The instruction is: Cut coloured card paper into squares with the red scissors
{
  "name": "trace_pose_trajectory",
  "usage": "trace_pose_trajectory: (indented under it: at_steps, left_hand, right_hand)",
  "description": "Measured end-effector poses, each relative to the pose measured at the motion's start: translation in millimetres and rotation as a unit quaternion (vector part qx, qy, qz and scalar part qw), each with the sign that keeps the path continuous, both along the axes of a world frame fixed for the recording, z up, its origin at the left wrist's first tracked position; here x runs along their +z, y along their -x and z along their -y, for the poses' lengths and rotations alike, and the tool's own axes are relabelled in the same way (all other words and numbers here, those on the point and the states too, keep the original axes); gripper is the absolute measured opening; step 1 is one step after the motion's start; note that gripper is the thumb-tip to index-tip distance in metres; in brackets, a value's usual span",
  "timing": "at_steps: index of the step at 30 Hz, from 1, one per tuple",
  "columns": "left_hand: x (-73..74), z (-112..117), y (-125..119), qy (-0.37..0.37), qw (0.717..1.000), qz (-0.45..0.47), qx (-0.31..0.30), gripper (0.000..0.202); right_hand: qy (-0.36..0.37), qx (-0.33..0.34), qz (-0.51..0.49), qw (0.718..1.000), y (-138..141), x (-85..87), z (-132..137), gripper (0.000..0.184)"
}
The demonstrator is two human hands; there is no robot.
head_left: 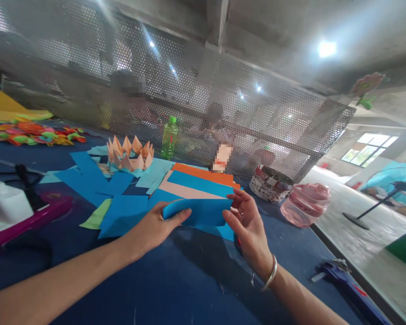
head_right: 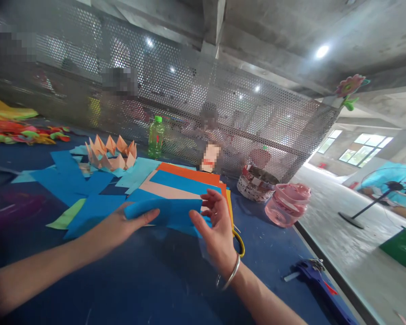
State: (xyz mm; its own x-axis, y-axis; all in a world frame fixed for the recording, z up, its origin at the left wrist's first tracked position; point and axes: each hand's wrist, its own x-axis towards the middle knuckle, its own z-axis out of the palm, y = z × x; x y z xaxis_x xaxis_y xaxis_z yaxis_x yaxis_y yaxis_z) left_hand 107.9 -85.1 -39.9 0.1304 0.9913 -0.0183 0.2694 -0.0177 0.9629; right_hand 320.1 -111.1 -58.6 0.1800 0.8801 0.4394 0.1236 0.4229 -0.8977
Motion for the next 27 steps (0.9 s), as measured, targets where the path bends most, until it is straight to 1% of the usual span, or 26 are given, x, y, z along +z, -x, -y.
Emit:
trace_pose_trajectory:
  at_steps: [1,3,4,6,8,9,11,14,21,24,27]
  left_hand:
    - [-1.7,-0.5,-0.3,-0.010,1.000,-0.015,0.007,0.037]
    - [-4.8,-0.8,-1.8,-0.042,0.999,-0.033,-0.006,0.034]
    - [-5.8,-0.9,-2.7,-0.063,0.997,-0.032,-0.028,0.031]
    - [-5.9,-1.6,-4.0,-0.097,0.990,-0.026,-0.096,0.025]
    - [-4.2,-3.0,-3.7,-0.105,0.979,-0.035,-0.170,0.023]
    - [-3.3,-3.8,-3.1,-0.101,0.974,-0.044,-0.197,0.023]
    - [-2.7,-5.4,-1.4,-0.090,0.967,-0.062,-0.230,0.024]
    - [-5.7,-7.0,-0.3,-0.073,0.966,-0.052,-0.241,0.023]
    - [-16.1,-10.3,-2.6,-0.021,0.968,0.020,-0.249,0.013]
    - [-18.7,-10.7,-2.5,-0.008,0.972,0.045,-0.231,0.011]
    - [-19.8,-9.8,-2.7,0.011,0.980,0.036,-0.194,0.009]
  right_hand:
    - [-0.012,-0.008,0.008,1.000,-3.2,0.5,-2.7,0.053]
    - [0.003,0.008,0.038,0.999,-6.6,0.8,-4.8,0.049]
    - [0.022,0.029,0.058,0.998,-6.7,0.7,-4.4,0.044]
    - [0.062,0.074,0.090,0.991,-4.9,-0.2,-1.6,0.030]
    - [0.085,0.106,0.096,0.986,-2.0,-1.5,1.7,0.018]
    - [0.090,0.112,0.092,0.985,-0.7,-2.3,2.9,0.016]
    - [0.098,0.111,0.082,0.986,1.0,-4.2,4.3,0.015]
    - [0.113,0.113,0.052,0.986,2.1,-7.4,5.0,0.016]
    - [0.162,0.152,-0.039,0.974,7.4,-13.5,9.9,0.020]
    - [0.183,0.146,-0.053,0.971,8.8,-16.0,11.9,0.022]
    - [0.187,0.134,-0.028,0.973,8.5,-16.2,12.7,0.026]
